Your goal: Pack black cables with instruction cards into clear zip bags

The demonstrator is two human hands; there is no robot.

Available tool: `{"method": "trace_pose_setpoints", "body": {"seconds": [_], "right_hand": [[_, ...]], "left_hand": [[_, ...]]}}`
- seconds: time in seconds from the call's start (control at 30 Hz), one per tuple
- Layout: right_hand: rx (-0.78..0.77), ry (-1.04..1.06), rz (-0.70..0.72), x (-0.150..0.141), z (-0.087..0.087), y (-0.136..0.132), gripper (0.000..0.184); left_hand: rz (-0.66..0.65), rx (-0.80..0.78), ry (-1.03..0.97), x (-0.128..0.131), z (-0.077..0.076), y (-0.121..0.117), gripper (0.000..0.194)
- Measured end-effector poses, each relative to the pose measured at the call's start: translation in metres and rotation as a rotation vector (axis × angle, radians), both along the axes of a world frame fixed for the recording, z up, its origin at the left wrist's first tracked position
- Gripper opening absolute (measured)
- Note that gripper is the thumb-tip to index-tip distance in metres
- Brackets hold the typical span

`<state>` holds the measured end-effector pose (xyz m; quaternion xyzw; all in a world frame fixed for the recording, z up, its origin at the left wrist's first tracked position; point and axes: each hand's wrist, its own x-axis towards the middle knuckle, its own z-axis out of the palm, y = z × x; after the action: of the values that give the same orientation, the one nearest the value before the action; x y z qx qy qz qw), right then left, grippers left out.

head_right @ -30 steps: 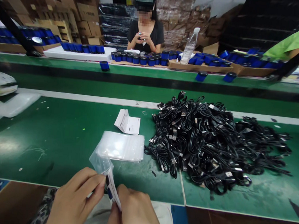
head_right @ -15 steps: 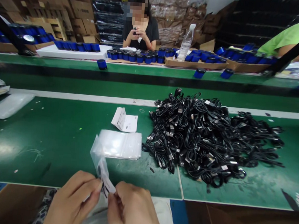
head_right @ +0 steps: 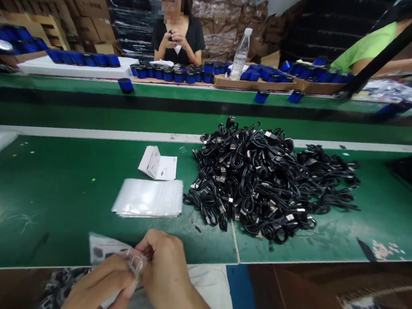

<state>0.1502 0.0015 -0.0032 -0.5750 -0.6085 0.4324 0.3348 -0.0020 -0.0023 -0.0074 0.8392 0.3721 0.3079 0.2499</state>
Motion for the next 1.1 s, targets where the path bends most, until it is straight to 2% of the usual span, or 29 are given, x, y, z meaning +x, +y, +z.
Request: {"method": "trace_pose_setpoints", "body": {"seconds": [0.03,0.1,0.2,0.27,0.3,0.37,0.43,0.47,0.53,0.6,0.63,0.73,0.83,0.97,1.03,1.1], "right_hand": [[0.022,-0.056,0.023,0.006,0.005,0.001,0.009],[0.111,-0.239,0.019,0.023,0.014,0.004,0.018],[0.329,-0.752,-0.265,0.054,0.02,0.013,0.03],[0.409,-1.027,-0.343,0.068,0.015,0.019,0.019],[0.437,-1.082,-0.341,0.072,0.012,0.02,0.012],[0.535,-1.024,-0.358,0.075,0.008,0.018,0.007],[0.62,-0.784,-0.398,0.071,0.009,0.01,0.01],[0.606,-0.625,-0.365,0.067,0.011,0.004,0.012],[0.466,-0.324,-0.187,0.056,0.014,-0.005,0.013],[0.337,-0.169,-0.027,0.043,0.012,-0.008,0.014],[0.328,-0.17,-0.013,0.038,0.008,-0.008,0.016],[0.432,-0.329,-0.145,0.031,-0.008,-0.001,0.02],[0.412,-0.366,-0.187,0.041,-0.014,0.003,0.019],[0.31,-0.32,-0.319,0.067,0.003,0.008,0.014],[0.345,-0.347,-0.396,0.076,0.014,0.015,0.016],[0.437,-0.451,-0.432,0.083,0.02,0.027,0.018]], "left_hand": [[0.016,-0.028,0.01,-0.001,0.001,0.002,0.022],[0.073,-0.082,0.028,-0.003,0.003,0.007,0.02],[0.149,-0.106,0.046,-0.004,0.005,0.013,0.02],[0.171,-0.098,0.064,-0.002,0.005,0.015,0.018],[0.181,-0.092,0.074,0.0,0.004,0.016,0.017],[0.206,-0.083,0.084,0.002,0.002,0.016,0.016],[0.233,-0.082,0.08,0.003,-0.001,0.016,0.016],[0.247,-0.085,0.079,0.003,-0.003,0.016,0.015],[0.259,-0.091,0.09,0.002,-0.006,0.016,0.014],[0.267,-0.09,0.107,0.001,-0.009,0.017,0.014],[0.267,-0.086,0.116,0.001,-0.01,0.017,0.014],[0.266,-0.061,0.133,0.001,-0.012,0.017,0.013],[0.266,-0.041,0.138,0.002,-0.012,0.017,0.013],[0.285,-0.022,0.137,0.005,-0.01,0.018,0.013],[0.329,-0.006,0.155,0.009,-0.009,0.019,0.009],[0.396,0.022,0.195,0.013,-0.008,0.02,0.014]]}}
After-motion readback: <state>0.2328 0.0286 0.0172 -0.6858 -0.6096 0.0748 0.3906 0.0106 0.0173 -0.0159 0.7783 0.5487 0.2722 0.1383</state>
